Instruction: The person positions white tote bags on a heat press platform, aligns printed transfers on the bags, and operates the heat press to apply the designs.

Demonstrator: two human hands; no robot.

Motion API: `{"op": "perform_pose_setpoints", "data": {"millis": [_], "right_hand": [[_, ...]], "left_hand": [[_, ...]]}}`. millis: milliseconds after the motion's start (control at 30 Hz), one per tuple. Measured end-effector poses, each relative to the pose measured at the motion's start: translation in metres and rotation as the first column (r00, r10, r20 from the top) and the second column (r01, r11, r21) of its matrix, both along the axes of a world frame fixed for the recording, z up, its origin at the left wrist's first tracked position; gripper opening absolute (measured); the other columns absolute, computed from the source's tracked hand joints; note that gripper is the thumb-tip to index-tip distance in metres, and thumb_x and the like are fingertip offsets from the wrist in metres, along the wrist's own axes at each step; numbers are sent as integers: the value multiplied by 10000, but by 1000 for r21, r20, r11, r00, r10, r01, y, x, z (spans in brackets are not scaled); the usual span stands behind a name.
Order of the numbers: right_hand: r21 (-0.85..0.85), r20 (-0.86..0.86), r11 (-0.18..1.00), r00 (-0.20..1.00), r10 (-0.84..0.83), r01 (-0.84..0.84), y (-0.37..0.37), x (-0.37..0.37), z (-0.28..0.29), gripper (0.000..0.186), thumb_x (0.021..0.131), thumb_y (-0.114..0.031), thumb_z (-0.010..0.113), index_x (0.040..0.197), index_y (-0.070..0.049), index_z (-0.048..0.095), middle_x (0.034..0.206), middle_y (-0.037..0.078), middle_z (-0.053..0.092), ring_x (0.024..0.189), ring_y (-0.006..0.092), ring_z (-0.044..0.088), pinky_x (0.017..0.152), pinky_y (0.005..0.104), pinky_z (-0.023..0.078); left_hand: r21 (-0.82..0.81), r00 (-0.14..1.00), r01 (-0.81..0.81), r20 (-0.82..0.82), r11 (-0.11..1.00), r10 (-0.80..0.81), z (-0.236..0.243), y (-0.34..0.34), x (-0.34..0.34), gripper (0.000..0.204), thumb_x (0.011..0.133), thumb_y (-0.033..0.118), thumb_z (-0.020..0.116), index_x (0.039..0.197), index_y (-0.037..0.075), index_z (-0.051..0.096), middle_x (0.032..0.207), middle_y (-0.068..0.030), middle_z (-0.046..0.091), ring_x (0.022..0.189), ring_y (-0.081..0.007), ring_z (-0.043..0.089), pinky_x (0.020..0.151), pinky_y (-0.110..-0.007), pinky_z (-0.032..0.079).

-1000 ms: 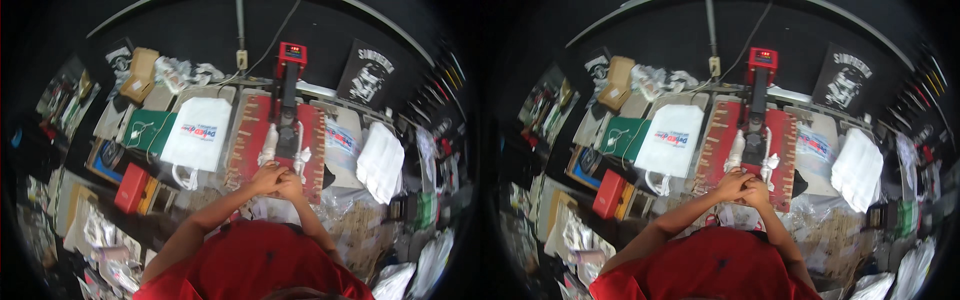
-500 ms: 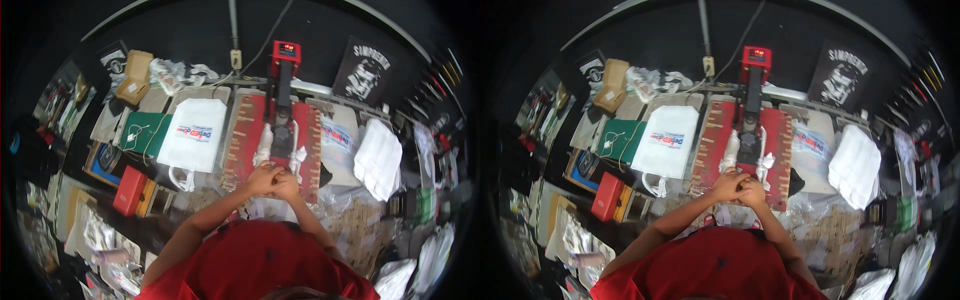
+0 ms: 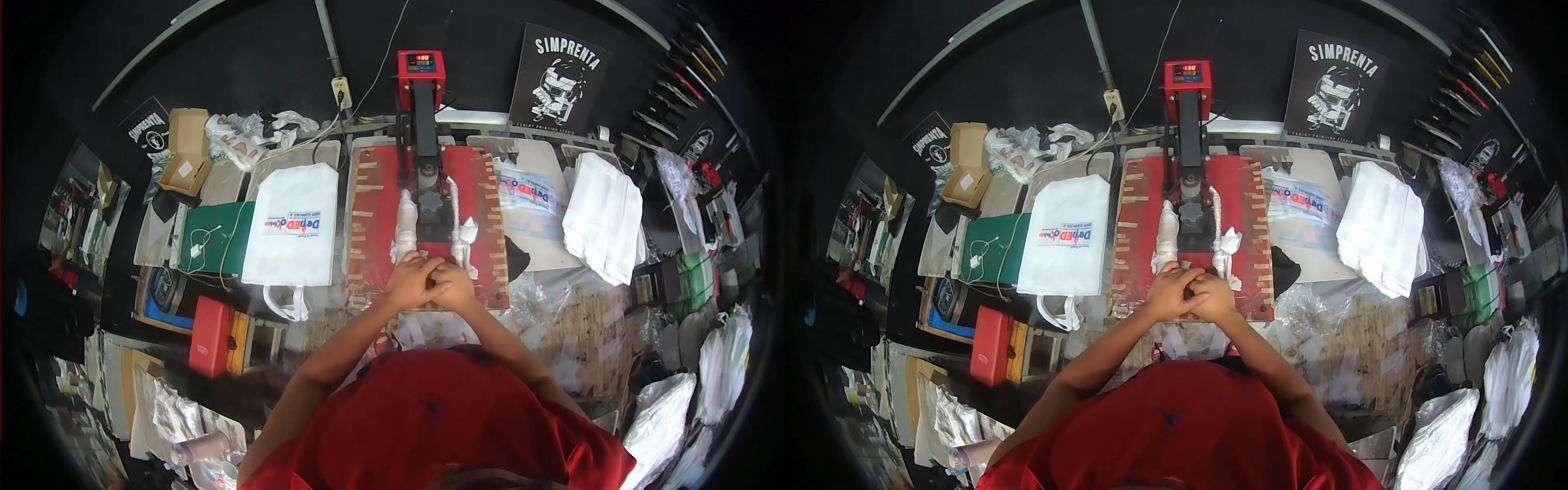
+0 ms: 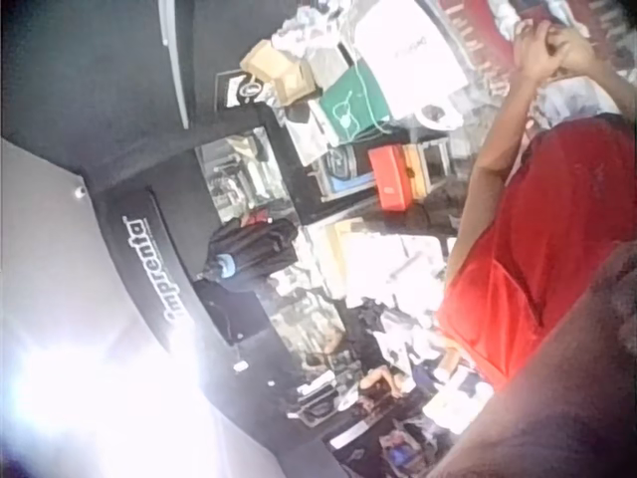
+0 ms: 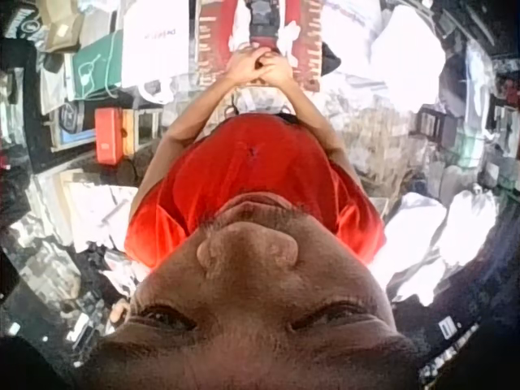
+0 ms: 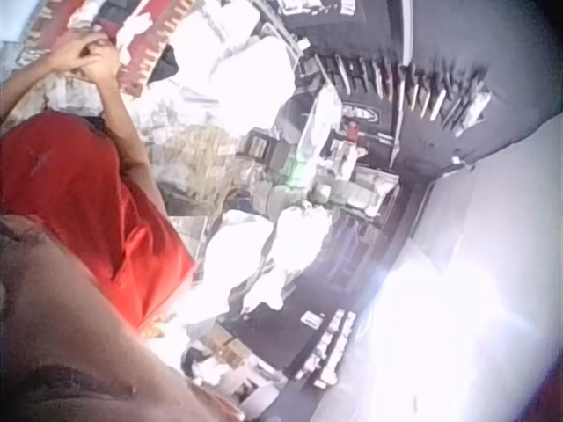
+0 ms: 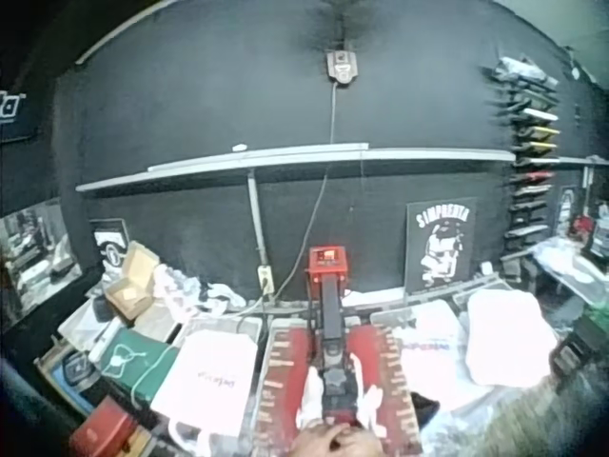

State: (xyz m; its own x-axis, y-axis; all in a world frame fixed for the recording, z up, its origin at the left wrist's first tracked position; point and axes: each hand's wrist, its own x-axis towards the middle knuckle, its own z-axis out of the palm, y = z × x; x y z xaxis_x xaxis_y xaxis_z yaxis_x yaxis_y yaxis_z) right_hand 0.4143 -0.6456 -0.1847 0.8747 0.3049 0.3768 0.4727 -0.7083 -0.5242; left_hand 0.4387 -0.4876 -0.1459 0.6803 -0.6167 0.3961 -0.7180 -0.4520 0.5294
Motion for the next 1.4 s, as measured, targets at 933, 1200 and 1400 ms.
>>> {"op": "perform_pose_setpoints", "data": {"millis": [933,1200,1400], "right_hand": [[-74,-20,997,1000,-17,15,0,0,4,188,735,-246,635,799,-73,668,814,110,659,783,305,660,679,426,529],[-4,40,1000,999,0,0,0,0,3,154,721,-226,663,774,-83,650,809,104,651,749,311,643,639,421,517],[-4,21,1000,1000,12,-12,0,0,8,160,724,-242,663,776,-91,656,802,102,653,751,305,647,644,424,522]], "left_hand": [[2,999,-5,-38,1000,5,2,1,0,563,845,473,662,1181,25,595,972,-164,687,894,-313,642,917,-388,406],[-26,1000,-6,1,1000,6,1,-1,0,546,838,474,676,1153,34,599,906,-154,683,860,-295,646,905,-381,408],[-68,999,-13,34,998,15,-2,-1,1,535,839,478,673,1142,43,596,854,-147,677,839,-283,646,909,-388,404]]}}
